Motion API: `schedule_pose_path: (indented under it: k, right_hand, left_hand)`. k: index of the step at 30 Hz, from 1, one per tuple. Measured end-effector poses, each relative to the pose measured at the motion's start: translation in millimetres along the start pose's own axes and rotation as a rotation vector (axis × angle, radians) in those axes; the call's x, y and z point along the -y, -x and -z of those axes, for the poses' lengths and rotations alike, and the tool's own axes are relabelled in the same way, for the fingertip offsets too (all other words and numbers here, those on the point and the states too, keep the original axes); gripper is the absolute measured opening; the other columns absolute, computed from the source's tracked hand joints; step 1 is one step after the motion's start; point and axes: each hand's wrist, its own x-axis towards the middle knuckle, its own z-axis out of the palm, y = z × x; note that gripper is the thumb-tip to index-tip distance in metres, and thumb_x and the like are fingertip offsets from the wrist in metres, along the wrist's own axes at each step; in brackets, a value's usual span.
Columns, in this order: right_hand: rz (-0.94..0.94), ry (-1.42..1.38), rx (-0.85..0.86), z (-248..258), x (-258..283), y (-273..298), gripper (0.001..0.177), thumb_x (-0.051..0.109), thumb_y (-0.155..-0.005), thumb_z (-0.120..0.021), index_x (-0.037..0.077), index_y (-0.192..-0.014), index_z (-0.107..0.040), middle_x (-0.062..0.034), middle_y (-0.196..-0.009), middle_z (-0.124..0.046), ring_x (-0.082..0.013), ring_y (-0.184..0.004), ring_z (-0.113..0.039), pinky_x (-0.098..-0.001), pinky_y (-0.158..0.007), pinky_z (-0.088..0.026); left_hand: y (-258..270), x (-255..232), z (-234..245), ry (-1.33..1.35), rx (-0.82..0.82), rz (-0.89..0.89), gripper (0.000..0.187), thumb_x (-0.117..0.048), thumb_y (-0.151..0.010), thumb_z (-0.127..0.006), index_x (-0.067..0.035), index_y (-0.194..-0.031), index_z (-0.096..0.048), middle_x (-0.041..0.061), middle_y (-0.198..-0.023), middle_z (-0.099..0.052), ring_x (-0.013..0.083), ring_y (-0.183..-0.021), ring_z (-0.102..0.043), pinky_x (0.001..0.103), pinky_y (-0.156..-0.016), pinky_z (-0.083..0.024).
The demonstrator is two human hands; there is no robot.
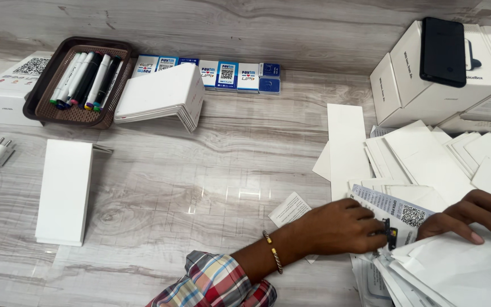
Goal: The person sorts through stacks of small white cards and folded papers on a wooden floor. They separate the items into different piles, including cards with QR codes and hiring flyers, and arrange them into neat stacks.
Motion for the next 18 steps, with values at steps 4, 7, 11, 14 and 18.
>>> schedule_pose_path:
  k: [4,7,11,14,18]
  right_hand:
    - [-0.03,-0.028,0.014,0,-1,7,0.034,0.02,-0.125,-0.033,0.0,-0.125,-0.061,-0.0109,-0.112,-0.063,-0.0219,-0.116,-0.068,-0.0352,-0.095,-0.054]
    - [-0.047,-0.069,0.066,0,-3,7,0.032,0.019,-0.124,-0.035,0.0,-0.126,-0.061,-0.012,-0.114,-0.064,-0.0236,-0.116,-0.068,-0.0371,-0.094,-0.054]
    - [-0.147,-0.069,0.16,3,-1,-4,0.031,0.02,-0.122,-0.039,0.002,-0.13,-0.062,-0.0138,-0.119,-0.064,-0.0259,-0.116,-0.068,-0.0398,-0.093,-0.054]
    - [-0.255,-0.05,0.198,7,-7,-19,0.031,0.022,-0.118,-0.041,0.005,-0.135,-0.061,-0.0164,-0.129,-0.061,-0.0285,-0.117,-0.066,-0.0424,-0.095,-0.052]
    - [-0.254,0.167,-0.108,-15,-40,-2,0.024,0.023,-0.116,-0.057,0.008,-0.134,-0.055,-0.0137,-0.132,-0.058,-0.025,-0.12,-0.061,-0.0378,-0.107,-0.054]
  left_hand:
    - [-1,13,23,-0.023,-0.265,0.06,0.03,-0.02,-0.096,-0.068,-0.022,-0.126,-0.069,0.0,-0.129,-0.073,0.0192,-0.121,-0.071,0.041,-0.106,-0.058]
    - [8,27,46,-0.022,-0.417,0.178,0.03,-0.022,-0.095,-0.07,-0.023,-0.125,-0.068,0.0,-0.13,-0.07,0.0224,-0.121,-0.071,0.046,-0.109,-0.057]
    - [27,51,53,0.664,-0.687,0.605,0.012,-0.019,-0.11,-0.058,-0.013,-0.118,-0.065,0.0,-0.11,-0.072,0.0123,-0.101,-0.072,0.026,-0.085,-0.06]
    - [37,60,52,1.1,-0.843,0.935,0.029,-0.023,-0.115,-0.043,-0.005,-0.127,-0.062,0.005,-0.089,-0.062,0.0129,-0.076,-0.057,0.03,-0.069,-0.052]
    - [42,59,48,1.243,-0.847,0.951,0.053,-0.045,-0.113,-0.037,-0.004,-0.145,-0.047,0.015,-0.132,-0.061,0.0211,-0.125,-0.058,0.039,-0.105,-0.05]
